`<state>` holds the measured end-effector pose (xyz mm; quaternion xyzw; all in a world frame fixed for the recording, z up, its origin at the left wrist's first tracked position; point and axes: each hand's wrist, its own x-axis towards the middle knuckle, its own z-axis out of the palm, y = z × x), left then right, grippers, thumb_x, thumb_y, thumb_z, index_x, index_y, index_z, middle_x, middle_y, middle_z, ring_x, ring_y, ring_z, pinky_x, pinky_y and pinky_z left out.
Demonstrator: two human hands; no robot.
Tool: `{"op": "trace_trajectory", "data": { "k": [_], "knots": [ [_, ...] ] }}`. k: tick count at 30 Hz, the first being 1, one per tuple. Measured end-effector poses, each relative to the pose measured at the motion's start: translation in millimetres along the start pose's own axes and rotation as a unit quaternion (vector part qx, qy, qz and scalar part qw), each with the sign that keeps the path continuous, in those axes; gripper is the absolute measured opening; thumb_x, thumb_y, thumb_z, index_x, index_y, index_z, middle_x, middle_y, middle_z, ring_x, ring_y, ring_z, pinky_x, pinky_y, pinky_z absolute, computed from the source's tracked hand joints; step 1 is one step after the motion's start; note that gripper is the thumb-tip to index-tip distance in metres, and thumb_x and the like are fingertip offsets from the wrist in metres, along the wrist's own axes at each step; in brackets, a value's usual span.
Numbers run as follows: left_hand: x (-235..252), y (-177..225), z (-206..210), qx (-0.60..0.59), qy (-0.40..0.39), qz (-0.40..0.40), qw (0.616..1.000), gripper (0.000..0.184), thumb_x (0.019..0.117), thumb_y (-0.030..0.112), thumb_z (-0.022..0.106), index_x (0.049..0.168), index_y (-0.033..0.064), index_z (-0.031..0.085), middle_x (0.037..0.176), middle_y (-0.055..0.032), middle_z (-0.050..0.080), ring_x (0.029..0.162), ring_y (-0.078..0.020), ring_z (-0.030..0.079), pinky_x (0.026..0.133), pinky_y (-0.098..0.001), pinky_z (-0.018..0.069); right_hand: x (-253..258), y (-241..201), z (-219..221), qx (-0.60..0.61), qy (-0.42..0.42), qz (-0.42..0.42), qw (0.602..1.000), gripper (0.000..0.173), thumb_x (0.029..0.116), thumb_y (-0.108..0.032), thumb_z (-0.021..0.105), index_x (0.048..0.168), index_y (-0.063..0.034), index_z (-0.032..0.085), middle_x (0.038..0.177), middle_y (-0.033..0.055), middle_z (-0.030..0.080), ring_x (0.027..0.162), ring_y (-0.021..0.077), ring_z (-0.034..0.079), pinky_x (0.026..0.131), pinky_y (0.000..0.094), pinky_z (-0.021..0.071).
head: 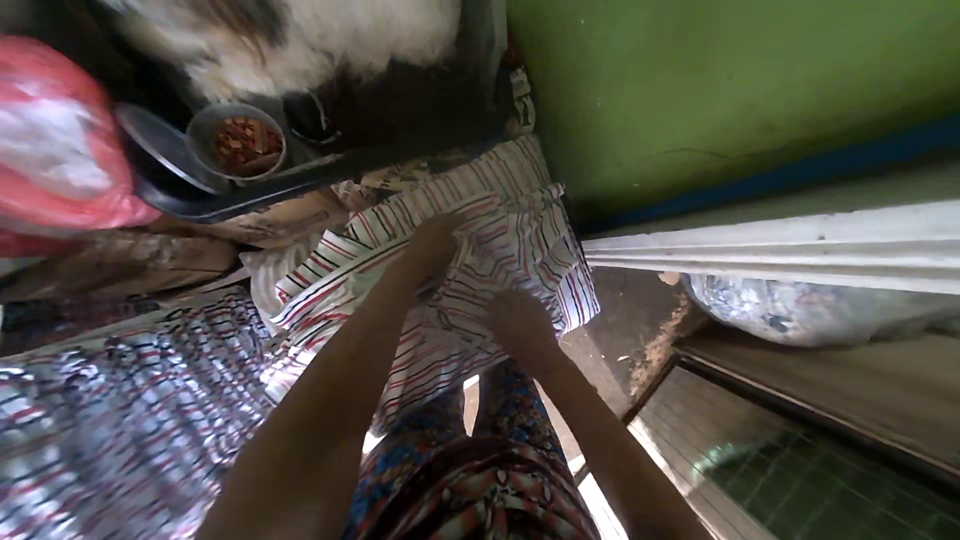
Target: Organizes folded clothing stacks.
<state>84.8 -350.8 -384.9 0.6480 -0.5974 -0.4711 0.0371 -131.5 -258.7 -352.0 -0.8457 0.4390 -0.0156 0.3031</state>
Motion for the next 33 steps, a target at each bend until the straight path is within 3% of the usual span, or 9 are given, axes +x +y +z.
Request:
{"op": "trace_trajectory", "data": {
  "k": [4,7,11,15,18,21,28,30,33],
  "knots": [
    [-2.5,1.5,-0.7,-0.009,0.001,-0.005,1.000,0.045,0.1021,0.000,0.050,0.147,-0.0023,0.050,0.147,-0.0279,0.051,0.138,-0.0435,0.047,0.114,-0.0587,0.0351,15.5,-4.2,-5.4,0.074,-0.006,0.065,0.995,0.023,0.0989,-0.012,0.062,0.111,0.0025,0.075,0.122,0.0253,0.069,0.120,0.0429,0.064,0.101,0.0563,0.0502],
    [-1.6,-1.1,1.7,-0.013,0.008,-0.001,1.000,0.045,0.1018,0.001,0.051,0.146,-0.0018,0.051,0.147,-0.0275,0.051,0.139,-0.0432,0.047,0.115,-0.0582,0.0345,26.7,-0.1,-22.4,0.222,-0.027,0.164,0.961,0.023,0.1006,-0.012,0.062,0.113,0.0044,0.072,0.116,0.0227,0.069,0.111,0.0341,0.066,0.099,0.0489,0.0516],
    [-1.3,0.3,1.4,-0.014,0.007,-0.004,1.000,0.045,0.1020,0.002,0.052,0.147,-0.0005,0.051,0.147,-0.0279,0.051,0.139,-0.0435,0.047,0.115,-0.0591,0.0347,40.2,15.1,-28.5,0.297,0.066,0.236,0.923,0.023,0.1009,-0.010,0.062,0.114,0.0078,0.068,0.113,0.0234,0.069,0.101,0.0289,0.068,0.092,0.0427,0.0544],
    [-0.9,-1.7,1.4,-0.012,0.004,-0.002,1.000,0.044,0.1020,0.002,0.051,0.145,-0.0027,0.051,0.147,-0.0279,0.050,0.139,-0.0435,0.046,0.115,-0.0588,0.0344,31.8,5.6,-30.5,0.185,0.061,0.192,0.962,0.026,0.1019,-0.013,0.060,0.120,0.0051,0.067,0.122,0.0239,0.064,0.106,0.0345,0.067,0.091,0.0493,0.0556],
    [0.1,-4.3,2.8,-0.010,0.006,0.002,1.000,0.044,0.1017,0.002,0.051,0.146,-0.0007,0.052,0.147,-0.0268,0.051,0.139,-0.0427,0.047,0.115,-0.0580,0.0355,13.7,-11.8,-31.4,0.068,-0.046,0.072,0.994,0.027,0.1004,-0.006,0.056,0.120,0.0034,0.071,0.121,0.0243,0.069,0.107,0.0406,0.069,0.091,0.0557,0.0555],
    [-1.1,0.6,1.5,-0.006,0.002,-0.002,1.000,0.046,0.1008,0.001,0.053,0.147,0.0001,0.051,0.148,-0.0269,0.051,0.139,-0.0432,0.047,0.115,-0.0586,0.0349,11.6,-5.5,-13.3,-0.018,-0.094,-0.021,0.995,0.037,0.0946,0.007,0.057,0.128,-0.0027,0.069,0.136,0.0200,0.064,0.121,0.0416,0.064,0.095,0.0560,0.0545],
    [-0.8,3.8,-0.4,0.001,-0.003,-0.010,1.000,0.045,0.1015,0.000,0.051,0.146,0.0000,0.051,0.147,-0.0259,0.052,0.138,-0.0426,0.048,0.114,-0.0585,0.0361,24.5,-5.4,-49.2,-0.031,-0.259,0.068,0.963,0.035,0.1045,-0.009,0.052,0.138,-0.0053,0.061,0.140,0.0215,0.058,0.117,0.0416,0.063,0.092,0.0570,0.0528],
    [-1.7,2.5,0.0,-0.013,0.004,-0.010,1.000,0.044,0.1008,0.000,0.052,0.145,-0.0007,0.052,0.146,-0.0267,0.052,0.137,-0.0429,0.049,0.113,-0.0589,0.0369,19.8,-3.4,-77.1,0.047,-0.236,0.075,0.968,0.036,0.1076,-0.011,0.048,0.142,-0.0048,0.058,0.142,0.0211,0.059,0.121,0.0406,0.063,0.100,0.0575,0.0497],
    [-1.0,-0.9,1.7,-0.008,0.004,0.000,1.000,0.044,0.1010,0.001,0.053,0.145,-0.0021,0.053,0.147,-0.0275,0.051,0.139,-0.0438,0.047,0.115,-0.0583,0.0350,6.8,35.6,-94.1,0.071,0.023,0.206,0.976,0.030,0.1062,-0.006,0.048,0.125,0.0126,0.062,0.124,0.0321,0.064,0.115,0.0450,0.065,0.100,0.0572,0.0497]
  ]
}}
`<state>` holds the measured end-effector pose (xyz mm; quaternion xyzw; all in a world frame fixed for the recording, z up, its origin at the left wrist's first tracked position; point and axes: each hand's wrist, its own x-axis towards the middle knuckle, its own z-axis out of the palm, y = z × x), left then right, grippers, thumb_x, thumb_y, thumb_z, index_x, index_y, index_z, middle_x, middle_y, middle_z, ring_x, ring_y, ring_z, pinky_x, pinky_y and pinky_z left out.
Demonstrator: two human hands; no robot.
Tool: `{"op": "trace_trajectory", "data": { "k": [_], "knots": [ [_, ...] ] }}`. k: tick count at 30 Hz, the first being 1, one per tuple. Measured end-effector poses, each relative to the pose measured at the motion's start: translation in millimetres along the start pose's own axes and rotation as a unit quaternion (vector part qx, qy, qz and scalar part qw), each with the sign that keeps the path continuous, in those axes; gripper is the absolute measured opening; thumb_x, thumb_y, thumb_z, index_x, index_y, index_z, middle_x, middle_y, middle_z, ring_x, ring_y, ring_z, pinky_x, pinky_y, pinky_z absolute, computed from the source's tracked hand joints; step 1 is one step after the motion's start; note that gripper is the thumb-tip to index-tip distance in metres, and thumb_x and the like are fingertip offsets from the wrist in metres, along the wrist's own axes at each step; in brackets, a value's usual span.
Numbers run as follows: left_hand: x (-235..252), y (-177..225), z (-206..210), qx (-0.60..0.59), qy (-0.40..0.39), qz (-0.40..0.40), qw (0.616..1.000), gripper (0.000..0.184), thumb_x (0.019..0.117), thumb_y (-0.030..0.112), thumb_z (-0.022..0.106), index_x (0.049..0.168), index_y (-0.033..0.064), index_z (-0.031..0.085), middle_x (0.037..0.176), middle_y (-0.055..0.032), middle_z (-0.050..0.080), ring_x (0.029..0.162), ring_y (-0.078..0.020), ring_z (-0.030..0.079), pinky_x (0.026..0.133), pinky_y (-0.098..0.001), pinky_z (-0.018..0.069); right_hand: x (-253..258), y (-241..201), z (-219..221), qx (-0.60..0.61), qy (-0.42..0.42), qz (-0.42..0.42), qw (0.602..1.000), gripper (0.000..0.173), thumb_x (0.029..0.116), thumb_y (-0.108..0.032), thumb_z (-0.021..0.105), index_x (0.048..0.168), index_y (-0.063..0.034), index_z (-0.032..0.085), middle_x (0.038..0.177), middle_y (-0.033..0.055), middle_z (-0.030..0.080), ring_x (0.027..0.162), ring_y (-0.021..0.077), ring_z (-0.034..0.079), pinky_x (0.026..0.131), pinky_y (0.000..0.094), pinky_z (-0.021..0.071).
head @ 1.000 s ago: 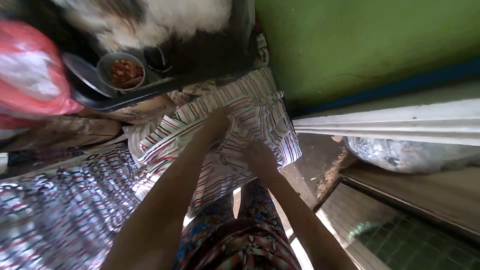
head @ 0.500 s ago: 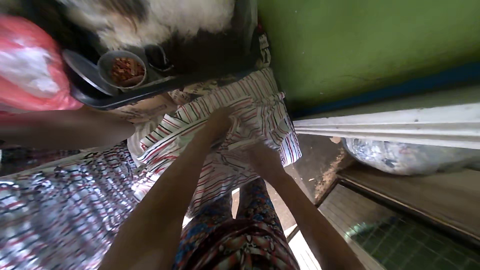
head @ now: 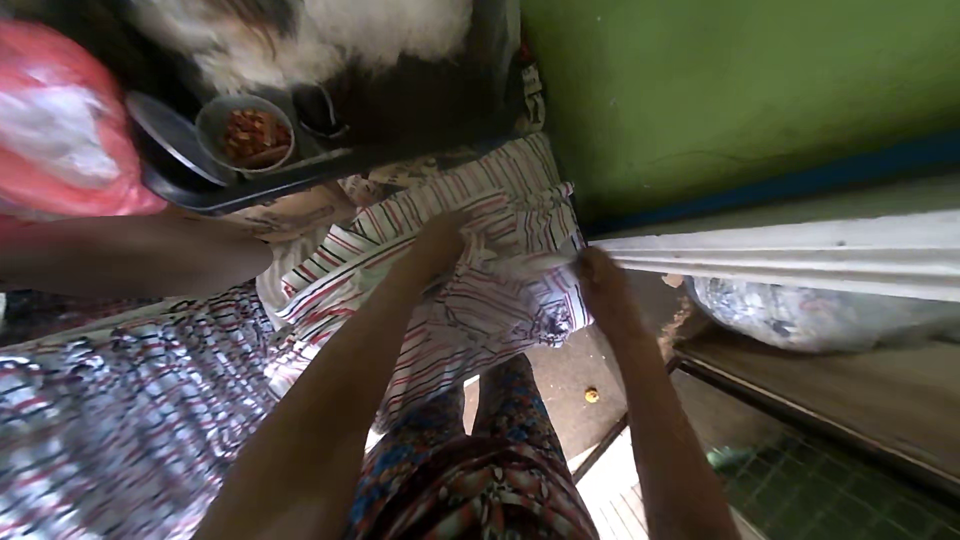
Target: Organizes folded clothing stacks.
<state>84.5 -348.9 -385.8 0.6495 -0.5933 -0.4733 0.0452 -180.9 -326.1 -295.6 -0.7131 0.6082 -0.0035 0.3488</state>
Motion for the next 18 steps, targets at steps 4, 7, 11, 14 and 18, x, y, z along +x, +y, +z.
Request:
{"op": "trace_trajectory", "data": {
  "k": [4,7,11,14,18],
  "knots": [
    [2.4,2.9,-3.0,0.006,-0.009,-0.023,1.000,0.044,0.1014,0.002,0.052,0.145,0.0011,0.053,0.146,-0.0262,0.053,0.137,-0.0433,0.049,0.113,-0.0596,0.0370,-10.3,21.8,19.5,-0.029,0.075,0.127,0.989,0.032,0.1070,-0.009,0.046,0.128,0.0110,0.059,0.132,0.0331,0.057,0.120,0.0458,0.060,0.101,0.0568,0.0493],
    [1.6,4.6,-4.3,0.002,-0.014,-0.016,1.000,0.045,0.1010,0.001,0.053,0.146,0.0016,0.053,0.145,-0.0266,0.053,0.137,-0.0432,0.049,0.113,-0.0601,0.0368,-35.5,-5.1,59.3,0.007,-0.074,-0.090,0.993,0.028,0.1007,-0.008,0.057,0.123,0.0061,0.069,0.129,0.0270,0.064,0.122,0.0406,0.062,0.105,0.0524,0.0492],
    [2.6,1.1,-3.7,-0.007,-0.018,-0.014,1.000,0.047,0.1003,0.001,0.053,0.147,-0.0009,0.051,0.148,-0.0272,0.050,0.140,-0.0425,0.046,0.115,-0.0582,0.0348,-29.6,-31.7,84.8,-0.029,-0.150,-0.183,0.971,0.026,0.0997,-0.004,0.056,0.119,0.0051,0.071,0.130,0.0247,0.066,0.124,0.0417,0.062,0.105,0.0537,0.0490],
    [-0.4,4.4,-5.0,-0.007,-0.016,-0.018,1.000,0.046,0.1015,0.001,0.052,0.148,-0.0012,0.049,0.149,-0.0271,0.049,0.141,-0.0426,0.045,0.116,-0.0577,0.0337,-12.4,-44.6,66.1,-0.004,-0.196,-0.025,0.980,0.034,0.1089,-0.012,0.044,0.132,0.0062,0.062,0.136,0.0244,0.062,0.129,0.0377,0.059,0.109,0.0517,0.0451],
    [0.2,5.0,-3.5,-0.003,-0.008,-0.022,1.000,0.046,0.1017,0.002,0.052,0.148,-0.0004,0.050,0.149,-0.0269,0.049,0.140,-0.0428,0.046,0.115,-0.0588,0.0344,-5.2,-32.7,65.0,-0.006,-0.192,-0.105,0.976,0.036,0.1044,-0.021,0.057,0.127,0.0056,0.065,0.134,0.0246,0.063,0.128,0.0388,0.059,0.108,0.0534,0.0452]
  ]
}}
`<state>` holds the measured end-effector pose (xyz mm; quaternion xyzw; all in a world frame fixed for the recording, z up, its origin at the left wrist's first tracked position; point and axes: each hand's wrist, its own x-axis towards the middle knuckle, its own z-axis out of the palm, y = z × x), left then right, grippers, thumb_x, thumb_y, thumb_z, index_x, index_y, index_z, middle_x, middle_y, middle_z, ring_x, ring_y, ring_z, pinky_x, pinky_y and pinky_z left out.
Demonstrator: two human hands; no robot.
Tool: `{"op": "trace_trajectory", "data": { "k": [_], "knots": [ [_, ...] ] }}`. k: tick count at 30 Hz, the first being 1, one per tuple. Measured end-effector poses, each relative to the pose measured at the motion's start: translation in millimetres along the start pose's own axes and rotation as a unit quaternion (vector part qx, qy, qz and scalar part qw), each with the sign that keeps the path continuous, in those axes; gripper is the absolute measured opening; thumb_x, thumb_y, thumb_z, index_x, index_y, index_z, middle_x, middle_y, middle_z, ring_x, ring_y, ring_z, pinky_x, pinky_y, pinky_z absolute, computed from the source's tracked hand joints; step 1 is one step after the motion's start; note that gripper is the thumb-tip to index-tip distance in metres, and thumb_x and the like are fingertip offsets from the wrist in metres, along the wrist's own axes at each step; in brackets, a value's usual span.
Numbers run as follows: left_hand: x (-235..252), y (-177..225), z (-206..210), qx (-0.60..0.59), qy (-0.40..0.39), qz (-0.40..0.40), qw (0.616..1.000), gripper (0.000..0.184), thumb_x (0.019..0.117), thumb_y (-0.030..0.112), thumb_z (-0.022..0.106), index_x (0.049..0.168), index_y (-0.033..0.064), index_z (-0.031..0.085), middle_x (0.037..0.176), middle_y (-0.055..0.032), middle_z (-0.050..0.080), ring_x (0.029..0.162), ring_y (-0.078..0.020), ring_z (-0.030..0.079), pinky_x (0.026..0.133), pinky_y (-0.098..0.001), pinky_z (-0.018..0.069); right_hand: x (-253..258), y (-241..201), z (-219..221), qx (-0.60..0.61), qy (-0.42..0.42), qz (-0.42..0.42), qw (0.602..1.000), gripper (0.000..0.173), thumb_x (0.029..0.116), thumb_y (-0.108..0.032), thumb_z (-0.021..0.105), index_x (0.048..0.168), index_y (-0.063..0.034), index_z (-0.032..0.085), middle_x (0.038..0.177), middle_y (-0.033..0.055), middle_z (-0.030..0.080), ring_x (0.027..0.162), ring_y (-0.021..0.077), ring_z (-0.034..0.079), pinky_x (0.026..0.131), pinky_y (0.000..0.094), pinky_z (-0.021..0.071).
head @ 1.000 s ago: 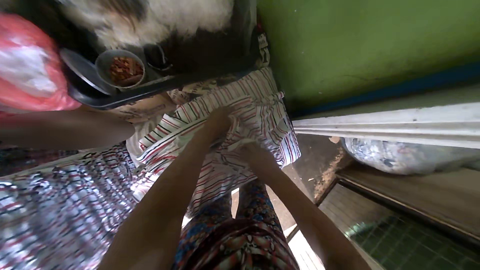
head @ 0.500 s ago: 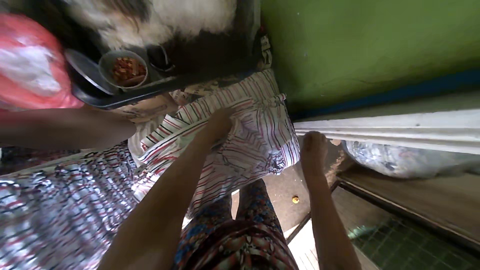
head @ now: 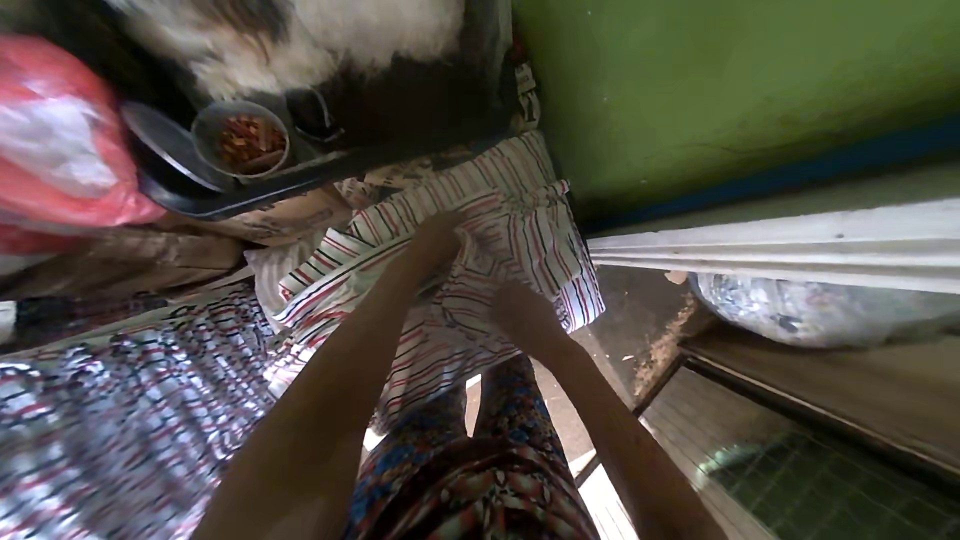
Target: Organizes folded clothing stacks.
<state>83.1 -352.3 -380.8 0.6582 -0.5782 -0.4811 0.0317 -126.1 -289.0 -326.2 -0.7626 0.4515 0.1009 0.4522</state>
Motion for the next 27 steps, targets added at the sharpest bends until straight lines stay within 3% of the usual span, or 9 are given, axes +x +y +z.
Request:
{"op": "trace_trajectory", "data": {
  "k": [2,4,9,11,13,17,21,24,27],
  "knots": [
    [-0.8,-2.0,-0.7,0.004,-0.007,0.002,1.000,0.047,0.1015,0.001,0.051,0.148,0.0002,0.050,0.150,-0.0265,0.048,0.141,-0.0429,0.044,0.115,-0.0591,0.0338,1.0,-6.2,7.8,-0.060,-0.063,-0.036,0.996,0.040,0.1025,-0.026,0.060,0.132,0.0010,0.064,0.139,0.0232,0.059,0.133,0.0398,0.054,0.109,0.0558,0.0428],
    [0.8,-3.7,0.6,-0.003,-0.002,0.009,1.000,0.045,0.1010,0.002,0.052,0.146,-0.0015,0.052,0.148,-0.0266,0.051,0.139,-0.0422,0.047,0.114,-0.0584,0.0361,3.0,-9.1,11.6,-0.072,-0.066,-0.015,0.995,0.033,0.1047,-0.014,0.052,0.131,0.0004,0.065,0.141,0.0216,0.059,0.134,0.0390,0.054,0.111,0.0545,0.0427],
    [-1.1,-5.6,0.7,-0.002,0.003,0.028,1.000,0.044,0.1016,0.000,0.051,0.145,-0.0049,0.051,0.147,-0.0287,0.050,0.139,-0.0438,0.047,0.115,-0.0580,0.0352,4.1,2.9,-6.1,0.121,0.081,0.047,0.988,0.028,0.1053,-0.012,0.054,0.120,0.0056,0.069,0.124,0.0242,0.067,0.116,0.0357,0.065,0.102,0.0504,0.0493],
    [-0.3,-4.0,1.6,0.005,0.006,0.029,1.000,0.044,0.1019,0.000,0.051,0.146,-0.0029,0.051,0.147,-0.0285,0.051,0.139,-0.0442,0.047,0.115,-0.0588,0.0352,7.0,12.3,-13.1,0.127,0.184,0.048,0.974,0.027,0.1042,-0.011,0.056,0.119,0.0073,0.068,0.120,0.0252,0.066,0.106,0.0356,0.067,0.093,0.0498,0.0541],
    [0.8,-3.6,2.4,0.007,0.006,0.023,1.000,0.045,0.1014,0.000,0.052,0.147,-0.0017,0.051,0.147,-0.0279,0.050,0.139,-0.0437,0.046,0.115,-0.0590,0.0350,6.1,17.4,-14.1,0.061,0.227,0.011,0.972,0.027,0.1009,-0.007,0.059,0.123,0.0065,0.066,0.125,0.0252,0.064,0.110,0.0369,0.066,0.092,0.0508,0.0554],
    [0.5,-3.5,1.7,0.009,0.004,0.019,1.000,0.045,0.1012,0.001,0.052,0.146,-0.0021,0.051,0.148,-0.0270,0.050,0.139,-0.0435,0.046,0.115,-0.0586,0.0352,-1.3,11.7,0.6,-0.112,0.145,-0.097,0.978,0.028,0.0891,0.007,0.066,0.115,0.0011,0.073,0.125,0.0225,0.069,0.105,0.0409,0.071,0.085,0.0546,0.0585],
    [-0.7,-4.7,1.5,-0.013,0.008,0.015,1.000,0.044,0.1011,0.001,0.052,0.145,-0.0008,0.053,0.148,-0.0261,0.050,0.139,-0.0420,0.047,0.114,-0.0580,0.0366,13.1,15.1,-1.3,-0.130,0.062,0.012,0.989,0.048,0.0949,0.006,0.059,0.142,-0.0013,0.058,0.151,0.0214,0.051,0.118,0.0432,0.065,0.093,0.0581,0.0538],
    [-2.5,-2.6,0.6,-0.009,0.007,0.008,1.000,0.043,0.1009,0.000,0.052,0.144,-0.0016,0.053,0.148,-0.0264,0.051,0.138,-0.0419,0.048,0.114,-0.0581,0.0361,15.6,9.4,-7.5,-0.124,-0.026,0.041,0.991,0.040,0.0981,-0.001,0.059,0.139,-0.0002,0.056,0.146,0.0232,0.052,0.111,0.0432,0.067,0.088,0.0586,0.0553],
    [-0.3,-0.3,0.0,0.003,0.004,0.012,1.000,0.044,0.1008,0.000,0.053,0.144,-0.0023,0.053,0.147,-0.0265,0.051,0.139,-0.0426,0.047,0.115,-0.0586,0.0347,-0.2,-6.9,-33.6,-0.086,-0.083,-0.010,0.993,0.032,0.1031,-0.010,0.057,0.133,0.0000,0.062,0.139,0.0218,0.057,0.120,0.0387,0.063,0.098,0.0547,0.0518]
  ]
}}
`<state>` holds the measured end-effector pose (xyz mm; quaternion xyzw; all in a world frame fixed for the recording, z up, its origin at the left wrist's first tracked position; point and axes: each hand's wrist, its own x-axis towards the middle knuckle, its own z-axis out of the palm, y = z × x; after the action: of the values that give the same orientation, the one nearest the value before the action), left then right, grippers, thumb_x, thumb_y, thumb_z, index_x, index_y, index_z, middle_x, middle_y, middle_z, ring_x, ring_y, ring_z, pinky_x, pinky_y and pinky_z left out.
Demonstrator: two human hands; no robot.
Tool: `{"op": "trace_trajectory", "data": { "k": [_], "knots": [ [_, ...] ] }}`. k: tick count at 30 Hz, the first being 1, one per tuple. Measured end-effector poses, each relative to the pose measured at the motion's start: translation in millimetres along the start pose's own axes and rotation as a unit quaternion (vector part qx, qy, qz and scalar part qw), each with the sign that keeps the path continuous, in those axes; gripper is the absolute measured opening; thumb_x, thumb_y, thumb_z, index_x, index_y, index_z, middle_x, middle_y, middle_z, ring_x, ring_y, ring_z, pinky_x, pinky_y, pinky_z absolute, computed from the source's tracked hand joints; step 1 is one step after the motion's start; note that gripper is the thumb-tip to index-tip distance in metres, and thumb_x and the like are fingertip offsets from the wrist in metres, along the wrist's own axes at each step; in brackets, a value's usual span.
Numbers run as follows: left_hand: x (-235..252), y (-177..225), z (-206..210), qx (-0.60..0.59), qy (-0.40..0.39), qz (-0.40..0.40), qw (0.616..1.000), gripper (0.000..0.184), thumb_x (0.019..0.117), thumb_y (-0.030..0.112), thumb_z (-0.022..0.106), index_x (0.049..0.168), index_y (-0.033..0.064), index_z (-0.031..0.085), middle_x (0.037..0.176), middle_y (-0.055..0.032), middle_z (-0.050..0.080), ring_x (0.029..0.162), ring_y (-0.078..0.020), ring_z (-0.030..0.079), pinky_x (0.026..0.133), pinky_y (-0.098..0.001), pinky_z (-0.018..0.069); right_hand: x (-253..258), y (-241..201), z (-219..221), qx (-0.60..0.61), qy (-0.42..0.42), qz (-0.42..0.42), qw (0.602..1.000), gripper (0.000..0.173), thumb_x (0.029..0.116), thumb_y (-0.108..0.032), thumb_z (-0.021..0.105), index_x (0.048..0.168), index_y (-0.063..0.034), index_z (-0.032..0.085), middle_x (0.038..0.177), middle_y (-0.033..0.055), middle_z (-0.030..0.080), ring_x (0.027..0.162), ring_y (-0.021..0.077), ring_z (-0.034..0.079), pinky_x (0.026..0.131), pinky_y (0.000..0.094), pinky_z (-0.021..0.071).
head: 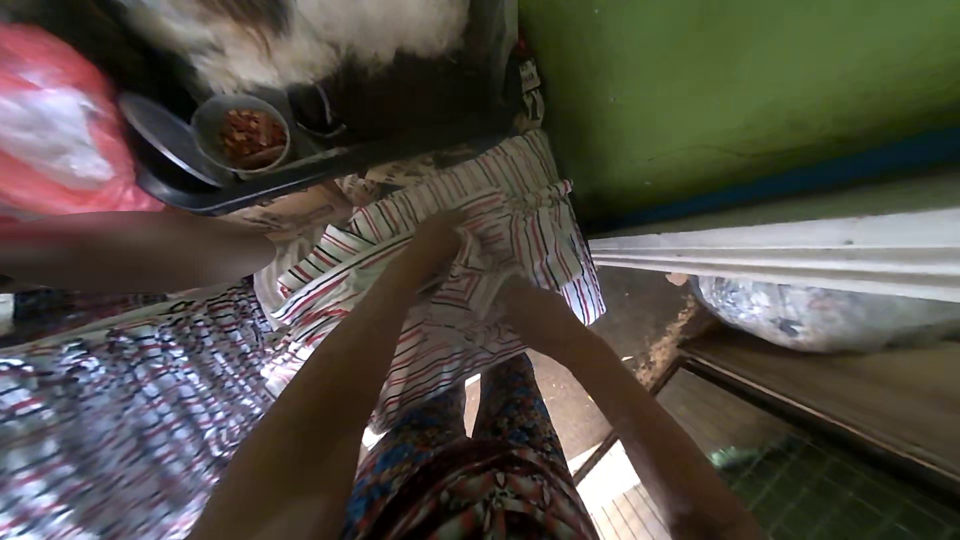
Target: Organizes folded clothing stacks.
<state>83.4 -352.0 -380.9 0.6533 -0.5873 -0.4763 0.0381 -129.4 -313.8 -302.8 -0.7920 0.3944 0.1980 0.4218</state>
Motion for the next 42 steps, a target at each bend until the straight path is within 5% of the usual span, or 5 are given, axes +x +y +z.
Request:
{"op": "trace_trajectory", "data": {
  "k": [3,7,14,28,42],
  "knots": [
    [2.1,-4.2,1.4,-0.001,-0.008,-0.003,1.000,0.046,0.1011,0.001,0.053,0.147,-0.0021,0.050,0.149,-0.0269,0.050,0.140,-0.0435,0.045,0.115,-0.0591,0.0338,-29.9,21.9,-16.5,0.128,0.195,-0.029,0.972,0.028,0.1010,-0.004,0.058,0.126,0.0039,0.067,0.130,0.0223,0.065,0.118,0.0336,0.065,0.101,0.0484,0.0527],
    [1.4,-2.1,-0.6,-0.018,-0.008,-0.021,1.000,0.045,0.1030,0.002,0.050,0.148,-0.0002,0.049,0.148,-0.0276,0.049,0.138,-0.0438,0.047,0.114,-0.0598,0.0362,-31.5,57.3,-2.7,0.097,0.360,0.229,0.899,0.031,0.1063,-0.012,0.050,0.121,0.0122,0.062,0.125,0.0331,0.060,0.114,0.0453,0.062,0.099,0.0555,0.0506],
    [0.9,-1.4,0.0,-0.013,-0.008,-0.013,1.000,0.045,0.1026,0.002,0.050,0.148,-0.0006,0.049,0.149,-0.0274,0.049,0.140,-0.0432,0.045,0.115,-0.0586,0.0348,8.7,-5.8,75.0,0.023,0.190,0.015,0.981,0.030,0.1016,-0.016,0.058,0.120,0.0040,0.071,0.127,0.0260,0.067,0.122,0.0428,0.063,0.102,0.0564,0.0495],
    [-3.2,0.3,1.2,-0.005,0.004,-0.008,1.000,0.045,0.1011,0.001,0.052,0.146,-0.0022,0.051,0.148,-0.0281,0.049,0.140,-0.0446,0.045,0.114,-0.0600,0.0344,12.4,3.3,45.5,0.098,0.280,0.044,0.954,0.026,0.1008,-0.011,0.061,0.118,0.0057,0.068,0.120,0.0262,0.065,0.106,0.0395,0.068,0.088,0.0538,0.0569],
    [-1.8,4.0,0.4,0.006,0.003,-0.020,1.000,0.049,0.1004,0.001,0.054,0.149,-0.0006,0.049,0.149,-0.0270,0.049,0.139,-0.0437,0.046,0.114,-0.0604,0.0359,-0.1,-6.3,17.1,0.006,0.020,-0.004,1.000,0.032,0.1050,-0.008,0.052,0.135,-0.0017,0.062,0.139,0.0205,0.059,0.120,0.0388,0.063,0.098,0.0550,0.0514]
  ]
}}
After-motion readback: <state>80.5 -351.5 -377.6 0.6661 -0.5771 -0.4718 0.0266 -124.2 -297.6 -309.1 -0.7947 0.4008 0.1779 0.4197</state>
